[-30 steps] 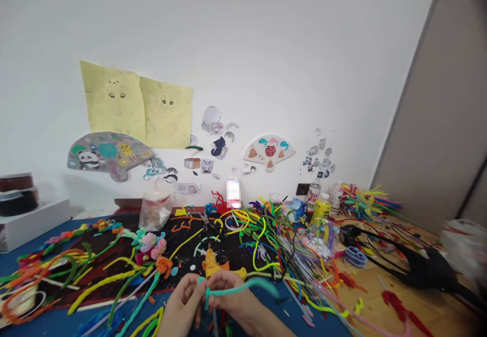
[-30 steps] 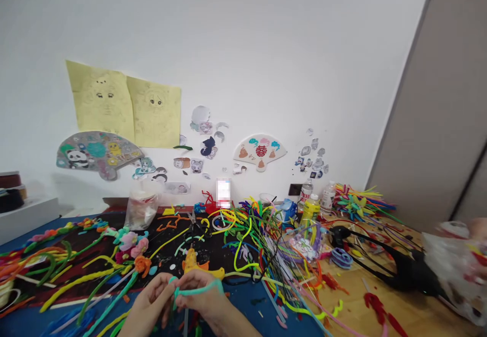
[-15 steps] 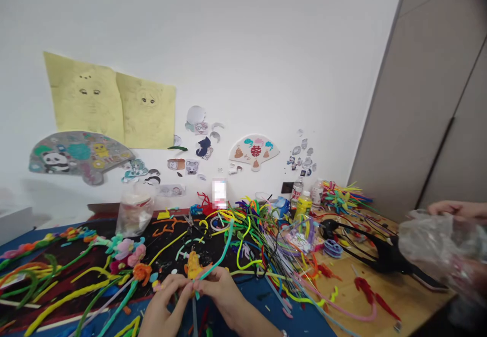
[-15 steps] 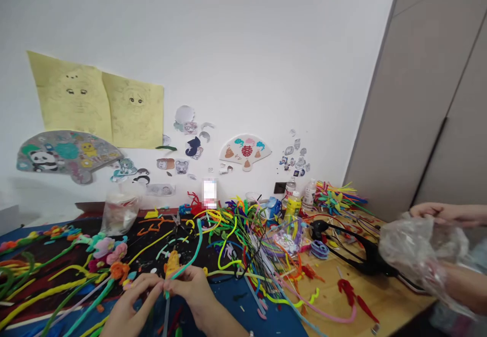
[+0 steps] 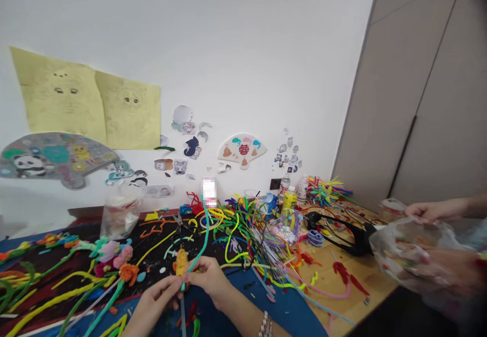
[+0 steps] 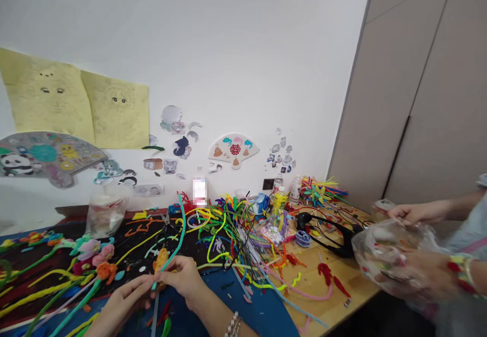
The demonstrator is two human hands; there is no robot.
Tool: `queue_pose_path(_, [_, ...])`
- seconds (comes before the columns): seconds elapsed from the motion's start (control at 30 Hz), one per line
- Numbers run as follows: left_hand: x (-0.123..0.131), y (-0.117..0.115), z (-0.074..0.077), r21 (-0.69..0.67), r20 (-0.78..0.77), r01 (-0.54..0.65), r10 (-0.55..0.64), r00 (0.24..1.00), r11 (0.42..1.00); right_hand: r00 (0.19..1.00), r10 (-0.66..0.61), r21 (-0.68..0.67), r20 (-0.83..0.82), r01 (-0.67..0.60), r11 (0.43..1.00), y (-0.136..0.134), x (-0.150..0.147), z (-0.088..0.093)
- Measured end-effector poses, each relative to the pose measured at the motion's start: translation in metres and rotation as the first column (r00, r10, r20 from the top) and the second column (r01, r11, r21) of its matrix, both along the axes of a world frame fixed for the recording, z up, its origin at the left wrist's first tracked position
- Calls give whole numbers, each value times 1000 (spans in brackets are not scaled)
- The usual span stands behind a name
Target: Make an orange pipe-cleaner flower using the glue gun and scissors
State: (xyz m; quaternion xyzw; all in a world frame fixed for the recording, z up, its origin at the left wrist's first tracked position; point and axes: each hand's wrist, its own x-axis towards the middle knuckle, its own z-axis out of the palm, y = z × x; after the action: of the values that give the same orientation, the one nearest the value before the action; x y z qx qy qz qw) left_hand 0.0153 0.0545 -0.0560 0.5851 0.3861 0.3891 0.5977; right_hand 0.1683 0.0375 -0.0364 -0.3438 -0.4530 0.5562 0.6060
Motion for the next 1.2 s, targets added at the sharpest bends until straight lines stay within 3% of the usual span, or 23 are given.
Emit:
queue_pose_path(0.2, [0, -1, -2, -40, 48, 35, -33, 998, 999, 1000, 12, 31, 16, -13, 999, 1, 1, 1])
queue_pose_path(0.43, [-1, -1, 4, 175, -74, 61, -49, 996, 983, 1000, 19, 40, 22, -20, 999, -1, 1, 2])
queue_pose_path(0.53, [-1, -4, 10, 315, -211, 50, 19, 977, 948, 999, 42, 41, 30, -43, 998, -1, 1, 3])
queue_pose_path(0.73, [-2, -17, 18, 580, -414, 22, 271, 869, 815, 994, 88, 0, 65, -88, 996, -1, 2, 1])
queue_pose_path(1.2, [0, -17, 19, 598, -406, 25, 276, 871, 801, 986, 42, -22, 160, -39, 999, 2, 0, -4])
